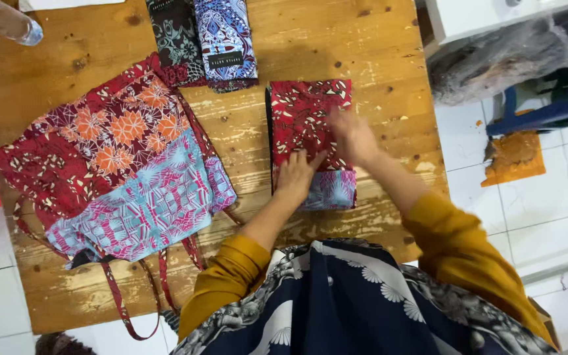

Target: The person folds several patterned fabric items on a wooden table. They smooth and align the edges, fold the items into compact rectangles, and place them in a neat stack. The person also handles a larger patterned tote bag, folding it and setting it aside.

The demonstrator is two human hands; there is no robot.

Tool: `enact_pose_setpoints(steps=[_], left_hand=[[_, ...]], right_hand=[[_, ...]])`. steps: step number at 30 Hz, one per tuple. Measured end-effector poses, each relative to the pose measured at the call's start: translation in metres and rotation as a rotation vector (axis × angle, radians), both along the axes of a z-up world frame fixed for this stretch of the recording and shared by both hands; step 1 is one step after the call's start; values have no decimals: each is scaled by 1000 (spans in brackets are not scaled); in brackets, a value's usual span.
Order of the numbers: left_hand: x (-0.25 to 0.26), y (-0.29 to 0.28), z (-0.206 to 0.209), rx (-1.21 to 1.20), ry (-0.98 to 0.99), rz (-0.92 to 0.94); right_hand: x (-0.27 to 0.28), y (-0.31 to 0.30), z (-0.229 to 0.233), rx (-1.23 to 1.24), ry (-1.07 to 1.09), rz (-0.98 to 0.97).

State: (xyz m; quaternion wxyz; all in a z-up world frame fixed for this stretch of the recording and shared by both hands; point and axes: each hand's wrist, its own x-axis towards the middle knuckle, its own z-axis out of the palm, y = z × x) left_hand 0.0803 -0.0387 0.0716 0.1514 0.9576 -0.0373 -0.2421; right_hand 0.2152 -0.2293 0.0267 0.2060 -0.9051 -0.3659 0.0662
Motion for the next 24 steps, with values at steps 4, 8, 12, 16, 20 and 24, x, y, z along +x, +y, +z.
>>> enact_pose_setpoints(steps=[4, 8, 12, 16, 20, 24], left_hand=[[39, 9, 18, 240, -15, -251], [62, 20, 26, 159, 196, -234], [63, 22, 29, 136, 187, -225], [66, 23, 32, 162, 266, -224], [73, 17, 25, 158, 397, -200], [74, 15, 15, 153, 441, -226]], right_hand=[[90, 51, 12, -248, -196, 31], [127, 77, 18, -509, 139, 61], [154, 89, 35, -597, 343, 274], [144, 93, 71, -720, 404, 300], [81, 82, 98, -711, -126, 629], [49, 58, 112, -475, -325, 682]])
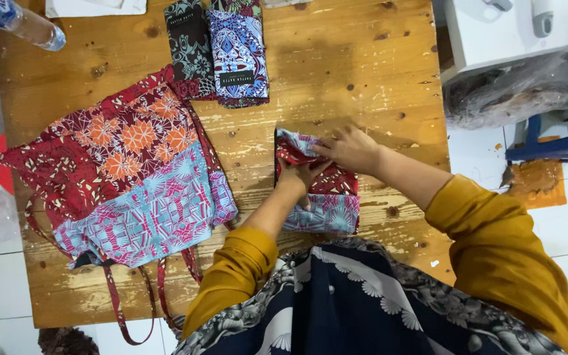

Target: The person folds several patterned fabric items on a wooden table. They smooth and align the edges, fold the items into compact rectangles, and place them in a neat stack. The person also handles a larger patterned tote bag, folding it and setting it aside.

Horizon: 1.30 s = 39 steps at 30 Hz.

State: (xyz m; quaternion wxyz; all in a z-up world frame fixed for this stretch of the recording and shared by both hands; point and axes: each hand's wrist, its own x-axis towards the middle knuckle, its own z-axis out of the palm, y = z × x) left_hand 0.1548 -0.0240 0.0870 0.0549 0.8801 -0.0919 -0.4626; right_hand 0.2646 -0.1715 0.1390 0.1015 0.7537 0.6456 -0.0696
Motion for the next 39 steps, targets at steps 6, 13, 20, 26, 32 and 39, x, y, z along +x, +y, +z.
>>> enact_pose_setpoints(steps=[6, 13, 20, 26, 32, 39], left_hand=[[-16, 10, 0, -30, -184, 59], [-16, 14, -1, -53, -237, 60], [-11, 10, -14, -51, -166, 103], [-18, 4, -10, 20, -108, 17], [-15, 2, 9, 8, -235, 14], [-6, 2, 20, 11, -95, 22]], right_hand=[[15, -43, -26, 222, 779, -995], [31, -43, -95, 446, 693, -899], [21, -41, -35, 193, 726, -531], [24, 21, 19, -251, 340, -445], [44, 73, -29, -229, 214, -441], [85, 62, -79, -10, 566, -498]])
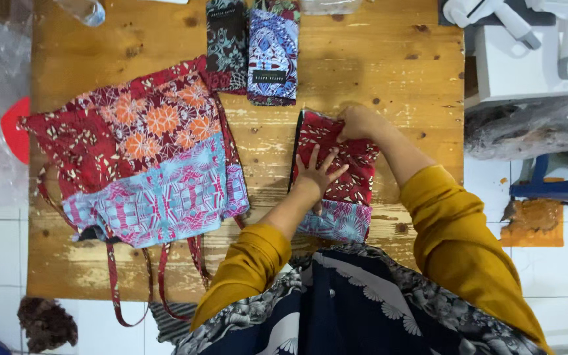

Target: The person folds several patterned fabric items on a wooden table. They smooth and align the edges, fold the items into compact rectangles, and place them in a neat stack. The person also handles a larger patterned tote bag, folding it and setting it aside.

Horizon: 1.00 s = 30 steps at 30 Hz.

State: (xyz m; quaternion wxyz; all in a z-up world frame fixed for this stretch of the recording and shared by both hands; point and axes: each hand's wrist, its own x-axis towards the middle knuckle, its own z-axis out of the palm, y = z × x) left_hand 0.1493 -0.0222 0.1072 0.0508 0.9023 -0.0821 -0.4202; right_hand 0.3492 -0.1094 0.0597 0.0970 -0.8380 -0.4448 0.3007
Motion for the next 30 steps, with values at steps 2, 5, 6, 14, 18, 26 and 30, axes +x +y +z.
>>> enact_pose_setpoints(steps=[2, 5, 6, 14, 18, 26, 30], left_hand=[[0, -2, -9, 5, 25, 3], [1, -3, -37, -6, 32, 18], [1, -3, -51, -20, 40, 30], [-50, 13, -115, -192, -191, 201], [-97, 6, -75, -141, -510, 445], [-68, 11, -46, 331, -701, 49], [-68, 21, -43, 119, -359, 159]], right_hand=[[-11, -7, -1, -55, -74, 49], [-48, -21, 12, -143, -273, 250], [-64, -29, 18, -173, -352, 339], [-140, -66, 35, 57, -515, 407], [-144, -74, 23, 146, -526, 387], [-145, -99, 21, 48, -682, 368], [-133, -131, 21, 239, -534, 169]])
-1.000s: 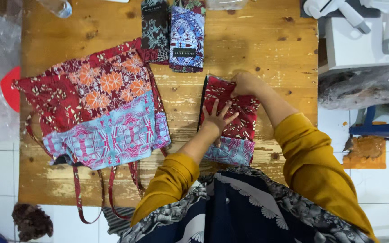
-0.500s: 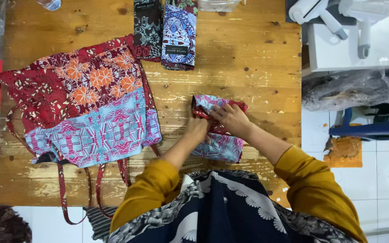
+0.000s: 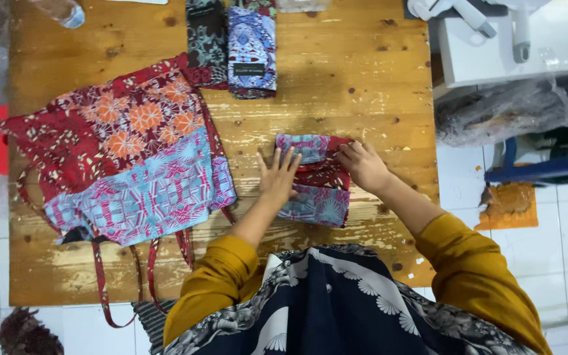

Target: The person folds several patterned fabric items on a wooden table. They smooth and align the edges, fold the items into compact rectangles, and place them in a neat stack. The person also handles a larger patterned tote bag, folding it and setting it aside.

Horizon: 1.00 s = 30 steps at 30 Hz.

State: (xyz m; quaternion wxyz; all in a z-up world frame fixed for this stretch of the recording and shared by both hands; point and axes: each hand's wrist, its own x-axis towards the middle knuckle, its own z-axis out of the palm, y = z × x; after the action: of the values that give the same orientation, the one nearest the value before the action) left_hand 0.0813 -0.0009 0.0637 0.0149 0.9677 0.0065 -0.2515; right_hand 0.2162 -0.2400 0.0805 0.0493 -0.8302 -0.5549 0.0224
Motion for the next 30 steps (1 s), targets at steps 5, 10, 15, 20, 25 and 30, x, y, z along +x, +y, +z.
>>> enact_pose_setpoints(steps=[5, 10, 15, 20, 25, 30], left_hand=[[-3, 4, 9, -59, 27, 32], [2, 9, 9, -103, 73, 19], [1, 11, 6, -149, 64, 26], [-4, 17, 1, -164, 29, 8], [-17, 14, -2, -179, 2, 3], [-4, 14, 5, -170, 65, 10]], right_hand=[[-6, -23, -16, 272, 35, 25], [-5, -23, -30, 501, 280, -279], [9, -5, -58, 565, 890, -904], [17, -12, -82, 522, 461, -553], [18, -26, -38, 427, 284, -298], [4, 0, 29, -111, -107, -238]])
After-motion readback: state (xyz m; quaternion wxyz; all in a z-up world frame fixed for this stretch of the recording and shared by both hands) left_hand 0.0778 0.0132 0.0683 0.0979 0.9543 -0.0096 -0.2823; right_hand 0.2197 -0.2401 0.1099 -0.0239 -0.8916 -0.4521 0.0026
